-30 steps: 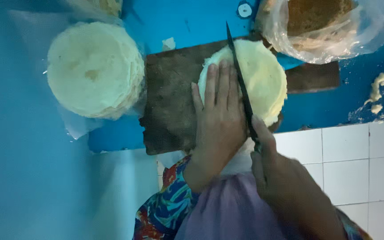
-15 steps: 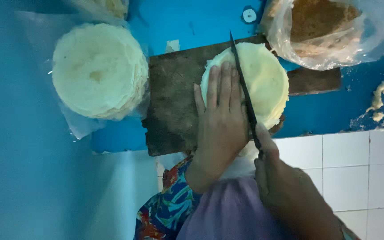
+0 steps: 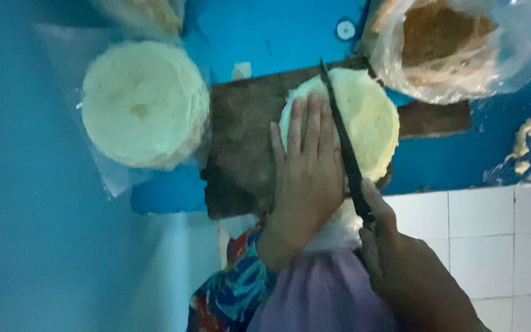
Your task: The person shapes soft white dough into flat round discs by hand, pressing and smoothing each disc on a wooden board, then stacks the finished discs on the table. At the end the person holds a stacked pile steady and slices through it with a long knife.
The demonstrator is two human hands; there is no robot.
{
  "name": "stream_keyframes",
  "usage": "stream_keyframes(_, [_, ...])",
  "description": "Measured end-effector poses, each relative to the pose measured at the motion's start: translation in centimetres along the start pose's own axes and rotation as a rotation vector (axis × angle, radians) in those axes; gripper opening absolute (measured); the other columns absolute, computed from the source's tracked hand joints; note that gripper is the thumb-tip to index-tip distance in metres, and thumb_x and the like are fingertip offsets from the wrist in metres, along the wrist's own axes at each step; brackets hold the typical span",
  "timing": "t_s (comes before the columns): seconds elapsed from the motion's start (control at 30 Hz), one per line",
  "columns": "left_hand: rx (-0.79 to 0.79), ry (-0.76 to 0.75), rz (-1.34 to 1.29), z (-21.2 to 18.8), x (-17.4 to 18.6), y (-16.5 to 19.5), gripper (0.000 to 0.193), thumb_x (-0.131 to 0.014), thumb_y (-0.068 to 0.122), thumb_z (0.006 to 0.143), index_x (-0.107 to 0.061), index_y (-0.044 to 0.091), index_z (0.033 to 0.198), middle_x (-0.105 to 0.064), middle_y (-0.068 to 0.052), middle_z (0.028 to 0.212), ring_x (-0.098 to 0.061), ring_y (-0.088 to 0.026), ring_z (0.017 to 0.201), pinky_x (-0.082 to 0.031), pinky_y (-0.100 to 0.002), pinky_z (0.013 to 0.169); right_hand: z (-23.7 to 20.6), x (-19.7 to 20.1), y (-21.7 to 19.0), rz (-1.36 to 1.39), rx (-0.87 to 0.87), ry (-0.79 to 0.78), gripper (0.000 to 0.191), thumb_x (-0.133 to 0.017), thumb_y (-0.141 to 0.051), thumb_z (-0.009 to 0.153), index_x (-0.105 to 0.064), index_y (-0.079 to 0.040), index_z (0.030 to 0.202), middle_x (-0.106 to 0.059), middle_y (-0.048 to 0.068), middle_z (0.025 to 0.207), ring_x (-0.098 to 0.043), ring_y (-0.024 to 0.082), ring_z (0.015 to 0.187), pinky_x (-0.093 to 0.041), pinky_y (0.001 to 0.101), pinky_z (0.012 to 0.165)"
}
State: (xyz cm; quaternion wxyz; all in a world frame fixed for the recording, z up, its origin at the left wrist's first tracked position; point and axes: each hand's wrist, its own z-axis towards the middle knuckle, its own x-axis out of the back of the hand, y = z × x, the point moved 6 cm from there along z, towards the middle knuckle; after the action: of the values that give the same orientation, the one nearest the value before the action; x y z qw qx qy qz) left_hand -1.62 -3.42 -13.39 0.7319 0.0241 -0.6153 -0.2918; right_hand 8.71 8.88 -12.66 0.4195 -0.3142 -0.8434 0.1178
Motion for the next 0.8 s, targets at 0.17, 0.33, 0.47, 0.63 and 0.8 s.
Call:
stream_keyframes(0.17, [0.001,-0.04,-0.005,0.2,-1.0,-0.5,0.065,-0.052,0.021,0.101,-0.033,-0.005,0.158,-0.022,-0.021,0.169,-0.015,-0.039,0.159,-0.015,-0.072,0.125,3.1,2.1,-2.5,-0.046,0.032,-0.039,0.086,-0.057,-0.029,0.095,-0.006,-0.028,0.165,-0.07,0.032,0.072,-0.07,0.051,0.07,-0.053,0.061,0.067])
stream_keyframes(0.33, [-0.005,-0.051,0.094,0.3,-0.9,-0.5,0.065,-0.052,0.021,0.103,-0.033,-0.004,0.16,-0.021,-0.018,0.171,-0.015,-0.037,0.162,-0.015,-0.071,0.127,4.0,2.5,-3.2,-0.005,0.086,-0.042,0.086,-0.054,-0.025,0.096,-0.004,-0.025,0.166,-0.069,0.031,0.068,-0.07,0.05,0.065,-0.054,0.0597,0.063])
stream_keyframes(0.47, [-0.01,0.006,0.055,0.7,-0.4,-0.3,0.064,-0.052,0.023,0.106,-0.032,-0.003,0.161,-0.023,-0.018,0.171,-0.016,-0.037,0.162,-0.015,-0.071,0.129,1.0,0.4,-1.7,-0.074,0.053,-0.031,0.093,-0.06,-0.024,0.092,-0.003,-0.025,0.166,-0.07,0.032,0.073,-0.07,0.051,0.064,-0.054,0.0616,0.064])
stream_keyframes(0.63, [0.004,-0.007,0.012,0.3,-0.7,-0.4,0.064,-0.05,0.024,0.105,-0.032,-0.004,0.16,-0.026,-0.018,0.17,-0.018,-0.036,0.161,-0.016,-0.071,0.127,0.6,-0.2,-1.5,-0.008,0.045,0.03,0.091,-0.063,-0.024,0.088,-0.009,-0.026,0.161,-0.071,0.031,0.075,-0.071,0.051,0.063,-0.056,0.0614,0.061])
stream_keyframes(0.8, [-0.001,0.0,0.009,0.2,-0.9,-0.6,0.063,-0.05,0.022,0.105,-0.033,-0.003,0.161,-0.026,-0.017,0.171,-0.019,-0.036,0.163,-0.017,-0.071,0.129,3.5,1.0,-1.7,-0.049,0.036,-0.002,0.089,-0.059,-0.025,0.096,-0.003,-0.028,0.165,-0.069,0.032,0.069,-0.069,0.052,0.068,-0.053,0.0618,0.067])
